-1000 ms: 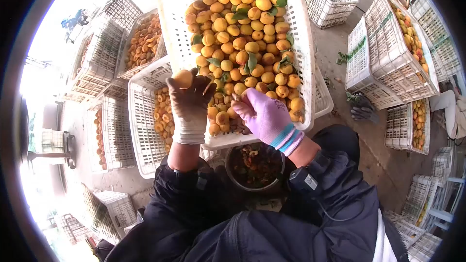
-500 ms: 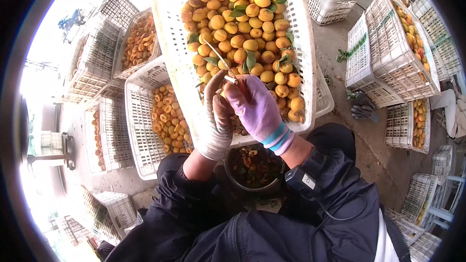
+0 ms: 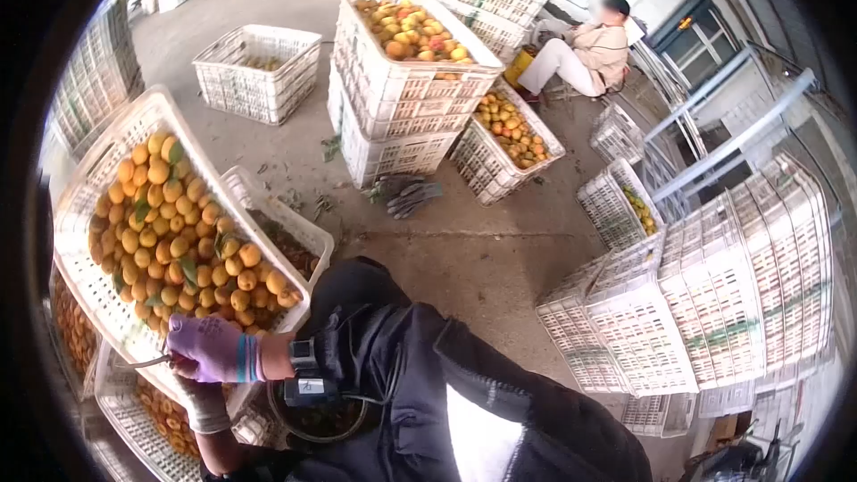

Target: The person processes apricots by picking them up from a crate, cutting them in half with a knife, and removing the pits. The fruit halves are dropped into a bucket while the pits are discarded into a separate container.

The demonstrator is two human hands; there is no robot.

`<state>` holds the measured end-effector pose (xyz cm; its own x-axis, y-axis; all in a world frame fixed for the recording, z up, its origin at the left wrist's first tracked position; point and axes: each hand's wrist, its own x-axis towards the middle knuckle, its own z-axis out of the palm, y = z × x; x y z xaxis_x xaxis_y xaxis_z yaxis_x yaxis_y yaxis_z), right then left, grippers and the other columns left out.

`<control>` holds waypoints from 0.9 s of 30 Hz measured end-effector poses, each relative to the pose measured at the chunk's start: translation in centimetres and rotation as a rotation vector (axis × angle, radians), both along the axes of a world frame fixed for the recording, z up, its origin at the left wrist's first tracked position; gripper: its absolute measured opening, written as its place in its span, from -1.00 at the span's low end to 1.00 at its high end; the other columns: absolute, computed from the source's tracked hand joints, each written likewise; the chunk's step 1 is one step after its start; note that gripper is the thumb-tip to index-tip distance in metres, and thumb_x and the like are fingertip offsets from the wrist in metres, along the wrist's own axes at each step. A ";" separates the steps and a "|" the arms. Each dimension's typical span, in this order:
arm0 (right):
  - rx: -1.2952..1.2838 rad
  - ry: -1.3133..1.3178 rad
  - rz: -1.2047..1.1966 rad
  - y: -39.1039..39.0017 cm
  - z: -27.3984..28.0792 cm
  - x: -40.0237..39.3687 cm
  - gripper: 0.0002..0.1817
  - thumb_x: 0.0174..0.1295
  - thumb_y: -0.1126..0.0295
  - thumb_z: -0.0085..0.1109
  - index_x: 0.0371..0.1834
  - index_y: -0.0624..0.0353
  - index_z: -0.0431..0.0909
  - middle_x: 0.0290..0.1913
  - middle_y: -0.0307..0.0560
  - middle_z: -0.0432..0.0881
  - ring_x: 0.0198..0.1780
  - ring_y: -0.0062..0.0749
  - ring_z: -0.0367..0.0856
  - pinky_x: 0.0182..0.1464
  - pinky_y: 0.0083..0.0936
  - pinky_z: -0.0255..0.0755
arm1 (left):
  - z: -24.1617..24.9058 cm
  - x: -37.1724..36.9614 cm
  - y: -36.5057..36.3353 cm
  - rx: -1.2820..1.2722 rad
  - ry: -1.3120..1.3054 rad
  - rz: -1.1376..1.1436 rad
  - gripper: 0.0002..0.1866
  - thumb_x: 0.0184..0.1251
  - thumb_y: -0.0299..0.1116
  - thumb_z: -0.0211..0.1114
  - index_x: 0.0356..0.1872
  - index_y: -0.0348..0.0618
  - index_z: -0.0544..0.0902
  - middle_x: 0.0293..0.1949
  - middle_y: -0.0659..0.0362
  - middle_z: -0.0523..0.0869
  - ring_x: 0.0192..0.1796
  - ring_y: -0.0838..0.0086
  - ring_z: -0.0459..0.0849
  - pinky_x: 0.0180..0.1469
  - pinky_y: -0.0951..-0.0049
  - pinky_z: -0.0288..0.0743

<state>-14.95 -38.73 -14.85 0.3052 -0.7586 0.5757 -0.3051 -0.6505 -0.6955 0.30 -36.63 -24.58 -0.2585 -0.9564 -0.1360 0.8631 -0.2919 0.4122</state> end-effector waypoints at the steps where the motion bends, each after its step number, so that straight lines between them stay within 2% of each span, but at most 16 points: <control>1: 0.054 -0.068 0.004 0.0 -0.1 0.9 -0.81 0.15 0.32 0.30 -0.38 0.07 0.44 -0.32 -0.09 0.45 -0.36 -0.13 0.55 -0.32 -0.30 0.44 | 1.6 0.4 -0.1 0.080 -0.104 0.068 -0.34 0.43 0.12 0.11 0.36 -0.14 0.34 0.31 0.12 0.42 0.37 0.35 0.37 0.42 0.28 0.26; 3: 0.160 -0.191 -0.047 -0.2 -0.2 1.0 -0.81 0.22 0.31 0.28 -0.37 0.10 0.45 -0.34 -0.09 0.47 -0.36 -0.16 0.55 -0.31 -0.33 0.43 | 6.1 -1.6 -0.2 0.201 -0.173 0.104 -0.33 0.45 0.14 0.08 0.36 -0.15 0.33 0.31 0.11 0.42 0.35 0.33 0.39 0.40 0.26 0.29; 5: 0.273 -0.308 -0.082 -0.5 -0.5 0.9 -0.80 0.28 0.30 0.26 -0.36 0.13 0.47 -0.36 -0.09 0.50 -0.35 -0.19 0.56 -0.29 -0.37 0.43 | 7.5 -2.6 0.0 0.330 -0.235 0.157 -0.31 0.47 0.16 0.05 0.37 -0.16 0.32 0.31 0.10 0.41 0.33 0.32 0.42 0.38 0.25 0.32; 8: 0.611 -0.482 -0.084 -1.2 -0.4 0.2 -0.72 0.38 0.22 0.22 -0.30 0.23 0.48 -0.43 -0.04 0.52 -0.38 -0.41 0.46 -0.27 -0.39 0.38 | 7.4 -2.9 -0.1 0.099 -0.468 0.260 -0.31 0.49 0.14 0.04 0.41 -0.18 0.29 0.27 0.08 0.45 0.32 0.30 0.43 0.37 0.25 0.31; 11: 0.641 -0.528 -0.027 -1.8 -0.8 -0.2 -0.73 0.38 0.23 0.21 -0.30 0.23 0.49 -0.42 -0.06 0.53 -0.38 -0.41 0.47 -0.26 -0.39 0.38 | 1.9 0.2 -1.0 -0.145 -0.536 0.146 -0.33 0.52 0.12 0.00 0.41 -0.18 0.27 0.26 0.06 0.47 0.34 0.29 0.41 0.39 0.24 0.27; 14: 0.645 -0.368 0.005 -1.0 0.4 -1.2 -0.71 0.35 0.20 0.23 -0.27 0.24 0.51 -0.37 -0.03 0.59 -0.30 -0.34 0.57 -0.20 -0.37 0.42 | 4.6 -2.0 -0.8 0.030 -0.447 0.106 -0.35 0.55 0.12 -0.05 0.40 -0.18 0.27 0.26 0.05 0.46 0.36 0.29 0.38 0.42 0.24 0.22; 16: 0.700 -0.229 0.074 -1.1 0.5 -1.4 -0.68 0.28 0.19 0.32 -0.20 0.24 0.53 -0.27 0.04 0.66 -0.18 -0.23 0.66 -0.11 -0.35 0.46 | 1.7 0.6 -1.5 -0.024 -0.479 0.065 -0.34 0.54 0.14 -0.05 0.39 -0.18 0.29 0.26 0.04 0.46 0.37 0.28 0.38 0.42 0.24 0.23; 17: 0.704 -0.230 0.079 -1.2 0.3 -1.3 -0.68 0.28 0.19 0.32 -0.20 0.24 0.53 -0.27 0.04 0.66 -0.18 -0.23 0.66 -0.11 -0.35 0.46 | 0.6 1.7 -1.6 -0.081 -0.508 0.024 -0.33 0.53 0.16 -0.05 0.38 -0.18 0.31 0.26 0.04 0.46 0.37 0.27 0.38 0.41 0.24 0.24; 19: 0.656 -0.181 0.205 -1.6 -0.4 -1.0 -0.60 0.25 0.23 0.36 0.05 0.20 0.52 -0.19 -0.05 0.68 -0.10 -0.32 0.66 -0.03 -0.40 0.49 | 3.2 -0.4 -1.2 0.067 -0.446 0.128 -0.33 0.50 0.19 -0.04 0.34 -0.19 0.35 0.23 0.01 0.48 0.32 0.25 0.44 0.37 0.21 0.32; 21: 0.684 -0.249 0.294 -2.0 -0.1 -1.3 -0.54 0.21 0.18 0.41 0.04 0.23 0.53 -0.16 -0.04 0.69 -0.08 -0.35 0.64 0.00 -0.42 0.48 | 4.9 -0.8 -1.5 0.195 -0.313 0.111 -0.28 0.46 0.24 -0.02 0.34 -0.19 0.35 0.21 0.00 0.51 0.28 0.22 0.49 0.32 0.19 0.38; 22: 0.695 -0.253 0.262 -2.1 -0.4 -1.3 -0.53 0.21 0.12 0.40 0.01 0.22 0.55 -0.17 -0.02 0.69 -0.10 -0.35 0.65 -0.02 -0.40 0.48 | 4.1 0.7 -1.4 -0.052 -0.108 -0.150 -0.37 0.47 0.10 0.07 0.35 -0.15 0.38 0.28 0.02 0.49 0.30 0.25 0.50 0.37 0.19 0.34; 23: 0.635 -0.225 0.229 -2.4 -1.0 -1.5 -0.57 0.24 0.09 0.37 -0.03 0.18 0.56 -0.19 -0.09 0.69 -0.15 -0.40 0.64 -0.05 -0.44 0.50 | 6.5 -1.0 -0.5 0.028 -0.180 -0.058 -0.42 0.47 0.06 0.10 0.30 -0.16 0.44 0.21 0.04 0.56 0.23 0.26 0.56 0.35 0.19 0.35; 24: 0.672 -0.423 0.312 -2.8 -0.3 -1.4 -0.68 0.29 0.15 0.33 -0.07 0.13 0.59 -0.27 -0.16 0.69 -0.22 -0.47 0.61 -0.16 -0.49 0.51 | 6.7 -1.7 -0.8 -0.025 -0.151 0.016 -0.47 0.46 0.03 0.13 0.23 -0.14 0.49 0.15 0.06 0.61 0.21 0.27 0.58 0.31 0.19 0.41; 25: 1.073 -0.575 0.410 -2.6 0.1 -2.4 -0.67 0.33 0.12 0.28 0.00 0.09 0.58 -0.21 -0.25 0.67 -0.30 -0.65 0.53 -0.35 -0.69 0.39 | 7.1 -2.2 -0.7 0.136 -0.252 0.215 -0.51 0.42 0.03 0.19 0.15 -0.14 0.54 0.00 0.11 0.67 0.08 0.33 0.64 0.14 0.30 0.52; 26: 1.168 -0.700 0.524 -2.8 0.9 -3.0 -0.61 0.36 0.09 0.24 0.09 0.09 0.55 -0.14 -0.31 0.65 -0.32 -0.74 0.48 -0.46 -0.79 0.24 | 7.1 -1.4 -0.2 0.049 -0.371 0.214 -0.54 0.38 0.02 0.25 0.08 -0.11 0.57 -0.15 0.19 0.67 -0.11 0.40 0.66 -0.11 0.44 0.58; 27: 1.201 -0.783 0.531 -2.7 1.4 -3.1 -0.60 0.39 0.10 0.19 0.15 0.09 0.52 -0.13 -0.36 0.61 -0.30 -0.73 0.48 -0.46 -0.80 0.24 | 9.2 -2.4 -0.4 0.058 -0.381 0.249 -0.53 0.35 0.03 0.28 0.06 -0.12 0.58 -0.42 0.31 0.59 -0.43 0.53 0.58 -0.43 0.56 0.45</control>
<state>-18.08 -41.42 -13.43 0.6051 -0.7838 -0.1395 0.4572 0.4855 -0.7452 -2.07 -37.02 -15.36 0.0569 -0.9711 -0.2319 0.6998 -0.1269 0.7030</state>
